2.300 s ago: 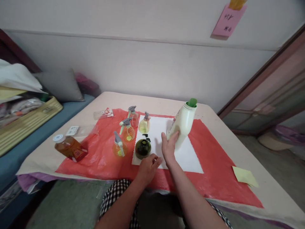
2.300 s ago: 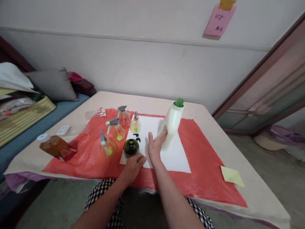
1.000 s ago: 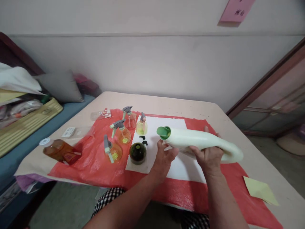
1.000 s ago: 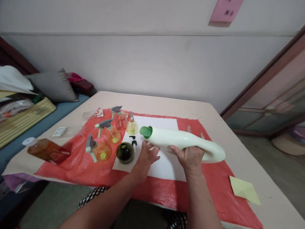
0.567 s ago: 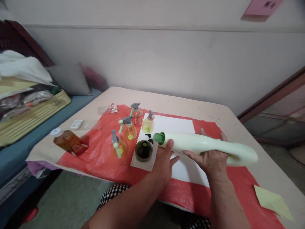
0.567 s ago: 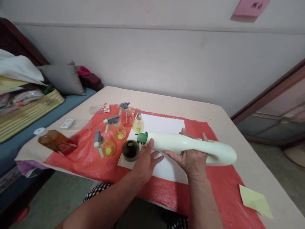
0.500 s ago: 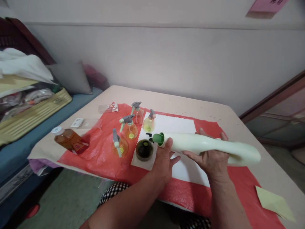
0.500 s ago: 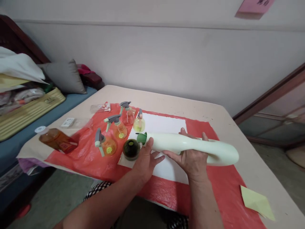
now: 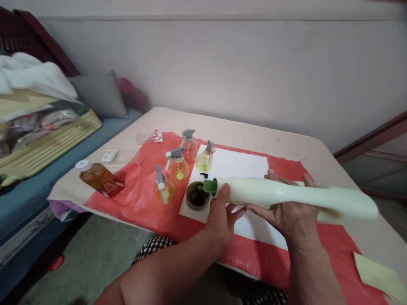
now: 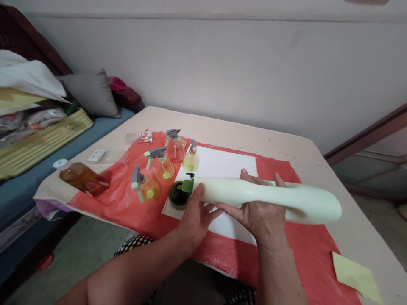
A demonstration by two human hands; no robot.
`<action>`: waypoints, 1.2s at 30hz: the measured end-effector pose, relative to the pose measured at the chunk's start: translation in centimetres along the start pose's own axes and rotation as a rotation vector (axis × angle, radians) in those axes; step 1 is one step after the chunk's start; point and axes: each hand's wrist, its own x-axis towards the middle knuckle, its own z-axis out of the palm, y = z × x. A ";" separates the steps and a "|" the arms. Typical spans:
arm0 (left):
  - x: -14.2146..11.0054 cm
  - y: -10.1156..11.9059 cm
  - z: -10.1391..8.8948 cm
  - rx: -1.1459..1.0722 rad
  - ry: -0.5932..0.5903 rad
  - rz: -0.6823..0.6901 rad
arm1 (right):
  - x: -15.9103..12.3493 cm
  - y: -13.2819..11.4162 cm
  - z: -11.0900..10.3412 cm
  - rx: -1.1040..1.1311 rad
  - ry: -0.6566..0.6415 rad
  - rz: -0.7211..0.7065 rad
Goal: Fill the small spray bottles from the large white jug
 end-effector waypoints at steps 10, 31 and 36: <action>0.6 0.2 -0.3 0.007 0.008 0.006 | 0.8 -0.4 -0.3 -0.034 -0.082 0.027; 0.7 0.4 -0.7 0.042 -0.010 -0.020 | 2.1 -1.1 -2.0 -0.234 -0.210 0.046; 0.5 0.5 -0.5 0.046 -0.011 -0.019 | 2.4 -1.1 -2.0 -0.189 -0.207 0.052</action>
